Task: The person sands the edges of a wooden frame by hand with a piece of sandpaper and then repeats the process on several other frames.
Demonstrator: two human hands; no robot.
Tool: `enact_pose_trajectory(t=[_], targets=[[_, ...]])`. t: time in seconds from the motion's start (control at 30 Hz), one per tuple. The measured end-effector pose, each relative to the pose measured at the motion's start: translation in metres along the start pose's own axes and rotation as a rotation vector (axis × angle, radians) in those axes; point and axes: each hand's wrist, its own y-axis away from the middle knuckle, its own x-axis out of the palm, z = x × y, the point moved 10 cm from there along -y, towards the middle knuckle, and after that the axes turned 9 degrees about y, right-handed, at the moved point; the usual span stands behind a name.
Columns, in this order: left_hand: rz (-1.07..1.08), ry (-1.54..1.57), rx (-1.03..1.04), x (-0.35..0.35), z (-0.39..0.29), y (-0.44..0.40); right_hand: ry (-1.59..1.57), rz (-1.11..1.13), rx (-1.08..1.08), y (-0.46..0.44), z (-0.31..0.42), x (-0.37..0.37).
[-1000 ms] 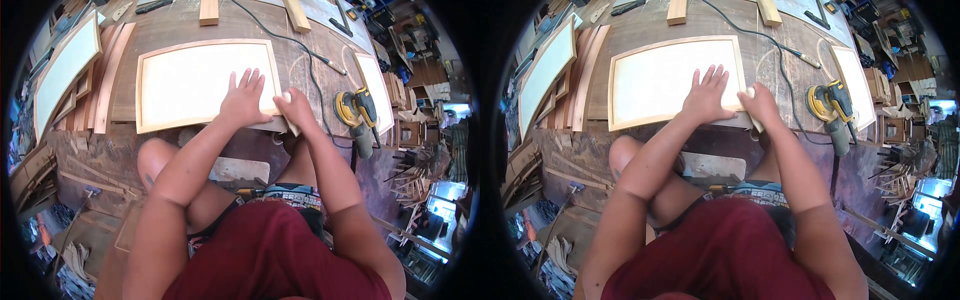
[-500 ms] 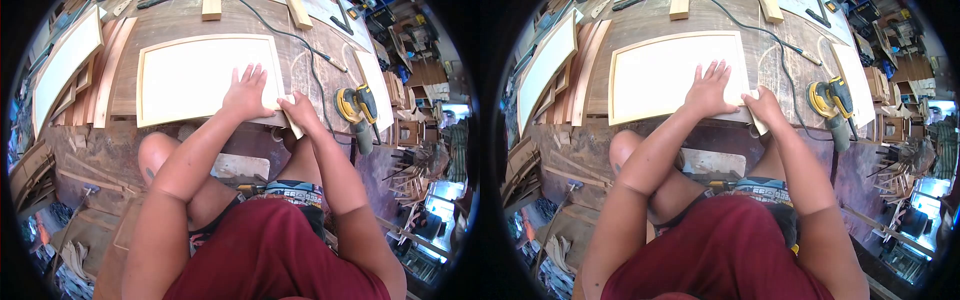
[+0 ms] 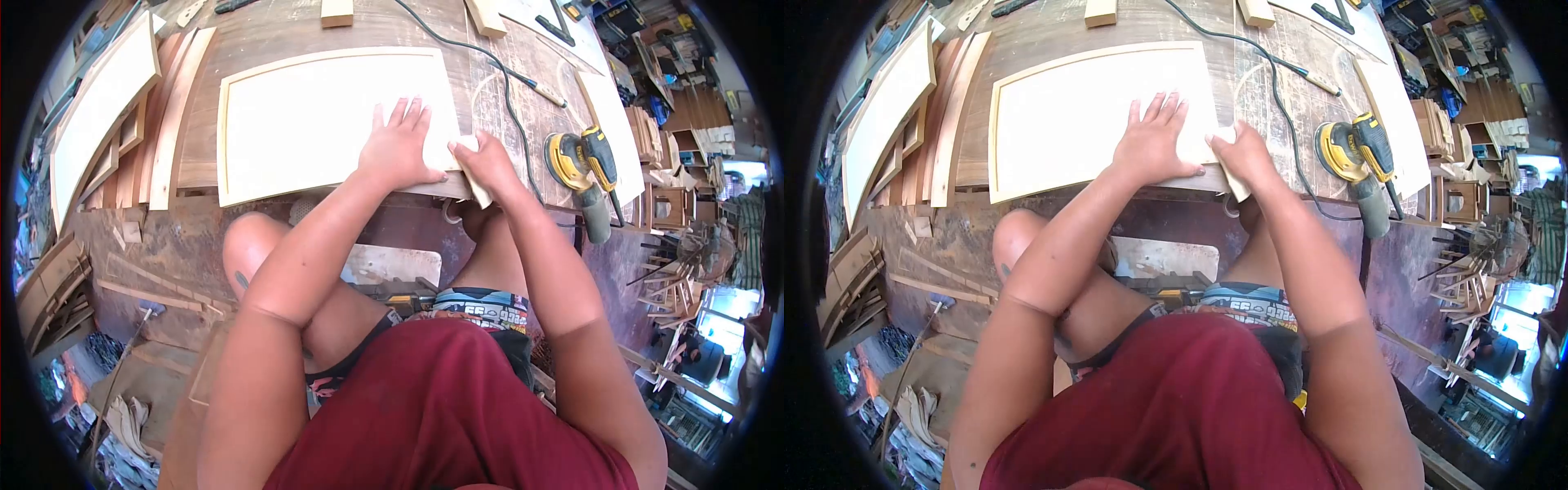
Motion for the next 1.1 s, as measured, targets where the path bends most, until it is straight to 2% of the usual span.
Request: enact_pose_trajectory(t=[0.07, 0.17, 0.23, 0.33, 0.47, 0.57, 0.7, 0.8, 0.87, 1.0, 1.07, 1.1], targets=[[0.008, 0.004, -0.005, 0.001, 0.001, 0.0, 0.087, -0.045, -0.092, 0.006, -0.007, 0.004], [0.0, 0.0, 0.002, 0.002, 0.002, 0.0, 0.08, -0.037, -0.079, 0.001, -0.005, 0.0], [-0.016, -0.005, -0.014, 0.003, 0.007, -0.005, -0.026, 0.025, 0.022, -0.011, -0.009, 0.0], [-0.042, -0.016, -0.038, -0.002, 0.009, -0.007, -0.038, 0.018, -0.048, -0.012, 0.009, -0.004], [-0.034, -0.009, -0.045, -0.002, 0.01, -0.007, 0.169, -0.034, -0.075, -0.018, 0.007, -0.005], [-0.032, -0.034, -0.044, -0.001, 0.009, -0.008, 0.197, 0.012, -0.084, -0.039, 0.022, -0.009], [-0.02, -0.024, -0.044, 0.001, 0.008, -0.008, 0.1, 0.009, -0.042, -0.073, 0.029, -0.005], [-0.035, -0.025, -0.05, -0.004, 0.011, -0.008, 0.215, -0.034, -0.081, -0.061, 0.02, -0.003], [-0.043, -0.001, -0.03, -0.003, 0.01, -0.007, 0.196, 0.017, -0.104, -0.043, 0.025, -0.007], [-0.053, -0.014, -0.019, -0.002, 0.008, -0.007, 0.18, 0.031, -0.087, -0.072, 0.03, -0.004], [-0.058, -0.004, -0.014, -0.002, 0.007, -0.006, 0.172, -0.168, -0.102, -0.109, 0.048, -0.013], [-0.071, 0.012, -0.013, -0.005, 0.007, -0.006, 0.166, -0.177, -0.111, -0.134, 0.056, -0.01]])
